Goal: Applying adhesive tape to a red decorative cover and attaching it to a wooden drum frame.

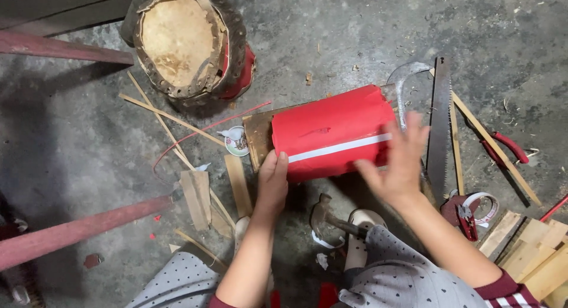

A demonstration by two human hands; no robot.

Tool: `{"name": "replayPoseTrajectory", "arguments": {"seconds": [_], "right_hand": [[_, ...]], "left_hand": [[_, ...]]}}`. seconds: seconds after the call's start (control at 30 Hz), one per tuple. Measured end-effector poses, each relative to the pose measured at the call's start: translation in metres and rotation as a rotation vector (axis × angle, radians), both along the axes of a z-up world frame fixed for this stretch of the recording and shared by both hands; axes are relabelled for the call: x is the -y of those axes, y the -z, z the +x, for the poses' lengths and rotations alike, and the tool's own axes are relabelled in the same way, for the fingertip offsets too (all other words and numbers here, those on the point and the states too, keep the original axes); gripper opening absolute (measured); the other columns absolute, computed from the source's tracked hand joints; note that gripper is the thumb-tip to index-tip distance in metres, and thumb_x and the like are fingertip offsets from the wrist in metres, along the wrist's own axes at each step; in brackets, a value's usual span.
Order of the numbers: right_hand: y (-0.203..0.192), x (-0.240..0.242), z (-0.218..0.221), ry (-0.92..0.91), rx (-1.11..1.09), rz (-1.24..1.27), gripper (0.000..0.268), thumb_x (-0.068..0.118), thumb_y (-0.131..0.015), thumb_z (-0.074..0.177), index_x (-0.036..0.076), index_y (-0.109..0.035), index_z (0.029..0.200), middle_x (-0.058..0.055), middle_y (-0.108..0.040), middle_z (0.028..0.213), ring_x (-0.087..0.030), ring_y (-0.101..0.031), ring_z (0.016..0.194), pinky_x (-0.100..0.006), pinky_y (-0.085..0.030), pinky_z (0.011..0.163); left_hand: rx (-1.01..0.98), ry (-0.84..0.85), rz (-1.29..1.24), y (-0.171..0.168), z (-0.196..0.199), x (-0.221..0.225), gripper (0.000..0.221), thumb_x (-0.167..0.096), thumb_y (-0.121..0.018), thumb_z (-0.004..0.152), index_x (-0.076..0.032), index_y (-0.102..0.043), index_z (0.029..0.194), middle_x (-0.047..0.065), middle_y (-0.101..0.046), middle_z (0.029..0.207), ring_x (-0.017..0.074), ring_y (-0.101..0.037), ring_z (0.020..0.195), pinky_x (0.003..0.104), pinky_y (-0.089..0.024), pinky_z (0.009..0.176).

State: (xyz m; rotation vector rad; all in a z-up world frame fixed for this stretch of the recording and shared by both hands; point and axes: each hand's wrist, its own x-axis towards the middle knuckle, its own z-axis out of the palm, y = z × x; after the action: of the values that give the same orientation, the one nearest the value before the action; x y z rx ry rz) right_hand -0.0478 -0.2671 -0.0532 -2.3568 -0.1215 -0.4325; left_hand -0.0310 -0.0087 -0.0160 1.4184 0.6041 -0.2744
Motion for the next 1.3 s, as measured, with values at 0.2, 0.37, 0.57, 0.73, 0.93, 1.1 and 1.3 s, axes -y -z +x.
{"name": "replayPoseTrajectory", "arguments": {"seconds": [0.2, 0.37, 0.57, 0.73, 0.93, 1.1, 1.3], "right_hand": [[0.014, 0.038, 0.001, 0.201, -0.350, 0.903, 0.045, 0.005, -0.048, 0.110, -0.013, -0.040, 0.151, -0.040, -0.049, 0.141, -0.048, -0.054, 0.128, -0.057, -0.046, 0.106], [-0.006, 0.021, 0.015, 0.268, -0.429, 1.037, 0.039, 0.009, -0.050, 0.110, -0.004, -0.048, 0.147, -0.025, -0.060, 0.122, -0.031, -0.065, 0.102, -0.049, -0.058, 0.081], [0.044, 0.020, 0.028, 0.438, -0.466, 1.162, 0.023, 0.017, -0.057, 0.110, 0.004, -0.063, 0.128, -0.011, -0.066, 0.097, -0.018, -0.070, 0.079, -0.033, -0.059, 0.061], [0.029, 0.033, 0.030, 0.375, -0.420, 0.805, 0.019, 0.018, -0.064, 0.111, 0.008, -0.070, 0.126, -0.011, -0.070, 0.099, -0.016, -0.066, 0.088, -0.032, -0.055, 0.072], [-0.115, 0.014, 0.011, 0.089, -0.080, 0.365, 0.017, 0.001, -0.064, 0.102, -0.005, -0.072, 0.115, -0.020, -0.064, 0.105, -0.036, -0.066, 0.098, -0.042, -0.054, 0.087], [-0.139, -0.010, -0.004, -0.211, -0.160, 0.332, 0.015, 0.006, -0.072, 0.090, 0.005, -0.077, 0.105, -0.009, -0.077, 0.109, -0.022, -0.075, 0.099, -0.036, -0.058, 0.097], [-0.143, -0.012, 0.005, -0.257, -0.079, 0.265, 0.011, 0.004, -0.073, 0.090, 0.003, -0.076, 0.101, -0.009, -0.075, 0.101, -0.025, -0.074, 0.090, -0.038, -0.059, 0.090]], "left_hand": [[0.072, 0.089, 0.025, -0.060, -0.001, 0.027, 0.023, -0.017, -0.062, 0.102, 0.000, -0.072, 0.115, 0.010, -0.073, 0.092, 0.0161, -0.062, 0.086, 0.034, -0.058, 0.075], [0.096, 0.108, 0.100, -0.084, -0.004, 0.037, 0.023, -0.020, -0.062, 0.102, -0.001, -0.074, 0.103, 0.009, -0.072, 0.082, 0.0139, -0.061, 0.077, 0.028, -0.055, 0.063], [0.005, 0.053, -0.043, -0.072, -0.012, 0.051, 0.036, -0.026, -0.047, 0.107, -0.002, -0.074, 0.109, 0.010, -0.071, 0.093, 0.0162, -0.060, 0.087, 0.036, -0.057, 0.075], [0.080, 0.107, -0.070, -0.056, -0.019, 0.055, 0.028, -0.018, -0.053, 0.105, 0.000, -0.071, 0.117, 0.012, -0.073, 0.098, 0.0183, -0.063, 0.094, 0.034, -0.057, 0.083], [0.096, 0.104, -0.151, -0.057, -0.026, 0.068, 0.031, -0.017, -0.053, 0.105, 0.002, -0.072, 0.119, 0.014, -0.076, 0.101, 0.0181, -0.065, 0.095, 0.035, -0.057, 0.085], [0.203, 0.216, -0.142, -0.091, -0.023, 0.083, 0.026, -0.025, -0.054, 0.107, -0.008, -0.071, 0.115, -0.004, -0.068, 0.106, 0.0073, -0.061, 0.100, 0.025, -0.053, 0.089], [0.351, 0.300, -0.100, -0.096, -0.019, 0.086, 0.034, -0.023, -0.050, 0.109, -0.004, -0.063, 0.133, 0.003, -0.069, 0.124, 0.0143, -0.063, 0.117, 0.031, -0.052, 0.104]]}}
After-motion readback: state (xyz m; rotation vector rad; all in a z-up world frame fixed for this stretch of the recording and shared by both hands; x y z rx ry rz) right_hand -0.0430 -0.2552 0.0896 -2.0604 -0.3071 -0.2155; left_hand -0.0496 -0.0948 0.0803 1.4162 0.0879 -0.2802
